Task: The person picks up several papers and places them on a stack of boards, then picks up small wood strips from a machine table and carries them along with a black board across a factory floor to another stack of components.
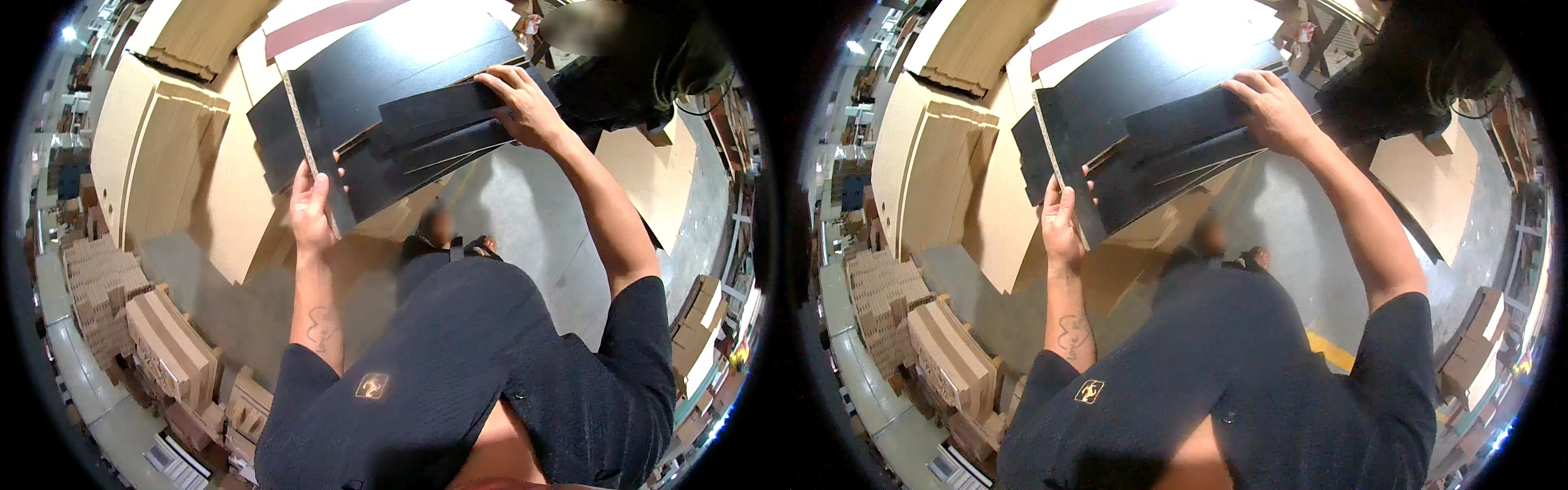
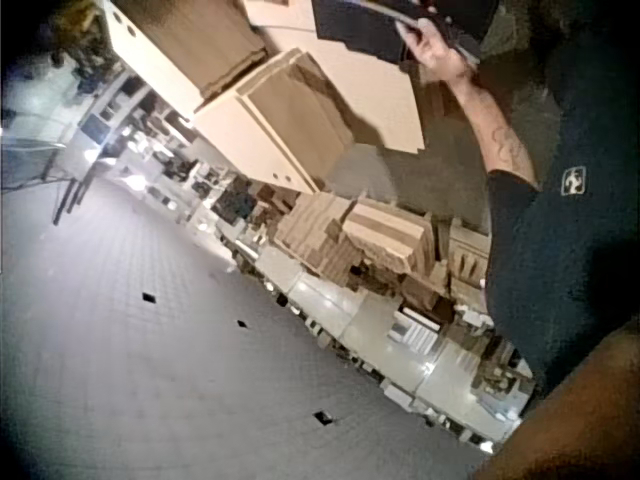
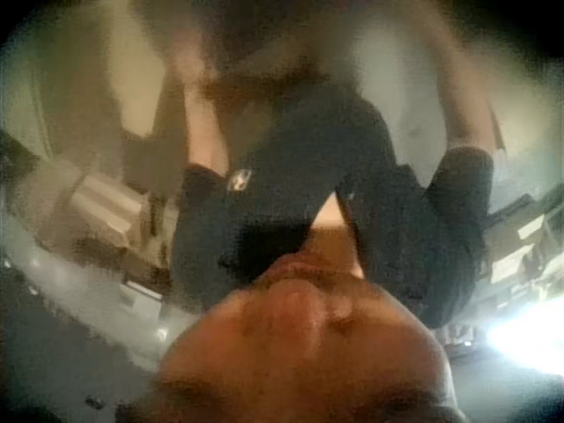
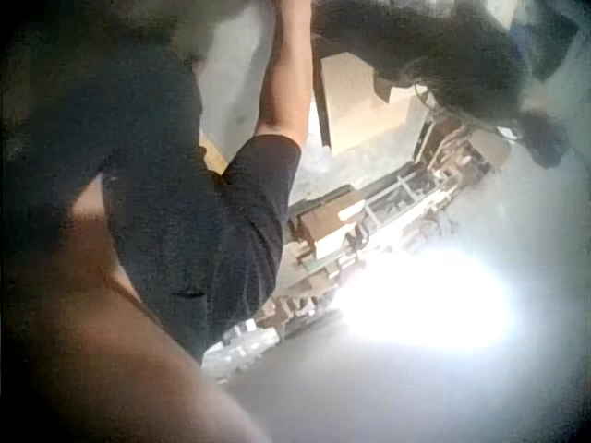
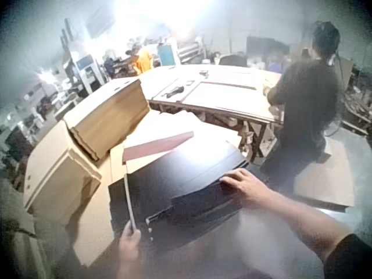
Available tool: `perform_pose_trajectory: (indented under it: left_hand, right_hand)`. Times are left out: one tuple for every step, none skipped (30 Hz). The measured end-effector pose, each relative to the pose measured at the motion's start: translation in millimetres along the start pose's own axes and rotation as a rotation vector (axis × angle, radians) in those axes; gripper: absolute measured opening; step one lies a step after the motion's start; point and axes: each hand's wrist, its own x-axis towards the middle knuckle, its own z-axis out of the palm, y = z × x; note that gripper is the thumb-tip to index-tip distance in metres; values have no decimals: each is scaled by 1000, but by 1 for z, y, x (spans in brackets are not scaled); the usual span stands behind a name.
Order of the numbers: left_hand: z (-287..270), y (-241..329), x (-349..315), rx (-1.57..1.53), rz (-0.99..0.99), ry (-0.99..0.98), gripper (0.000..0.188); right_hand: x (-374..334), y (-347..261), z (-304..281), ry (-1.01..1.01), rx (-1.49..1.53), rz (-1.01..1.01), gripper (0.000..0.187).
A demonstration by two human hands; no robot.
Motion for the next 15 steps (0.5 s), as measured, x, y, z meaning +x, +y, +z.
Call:
perform_pose_trajectory:
  left_hand:
    - [-2, -3, 3, 81, 37, 21, 43]
    - [-4, -9, 7, 161, 75, 42, 45]
    - [-9, -13, 9, 206, 124, 24, 47]
    - [-13, -16, 12, 251, 172, 5, 49]
    - [-16, -20, 14, 295, 222, -13, 51]
    - [-13, -20, 14, 320, 229, -8, 53]
    - [-9, -18, 14, 346, 236, -3, 54]
    - [-6, -18, 14, 372, 244, 3, 56]
    - [-6, -18, 14, 388, 243, 5, 56]
    - [-7, -20, 15, 405, 241, 7, 57]
    - [-7, -21, 16, 421, 240, 9, 58]
    - [-7, -21, 17, 414, 239, 5, 58]
    - [-7, -22, 18, 406, 238, 2, 59]
    - [-7, -22, 19, 398, 238, -2, 59]
    - [-5, -21, 19, 401, 235, -1, 59]
  right_hand:
    - [4, 8, 2, 1, 7, 7, 61]
    - [7, 12, 3, -47, 25, 13, 60]
    - [11, 11, 5, -96, 47, 16, 59]
    - [13, 12, 7, -146, 70, 19, 58]
    - [11, 15, 10, -216, 72, 8, 59]
    - [10, 11, 12, -218, 56, -16, 61]
    - [7, 11, 15, -220, 26, -23, 62]
    - [6, 12, 16, -222, -5, -31, 63]
    - [6, 11, 16, -238, 8, -31, 62]
    - [7, 9, 14, -254, 21, -31, 61]
    - [8, 8, 13, -270, 33, -32, 60]
    - [8, 8, 13, -289, 40, -43, 60]
    - [8, 8, 13, -309, 46, -54, 60]
    - [8, 8, 13, -328, 53, -66, 60]
    - [7, 6, 15, -304, 35, -63, 61]
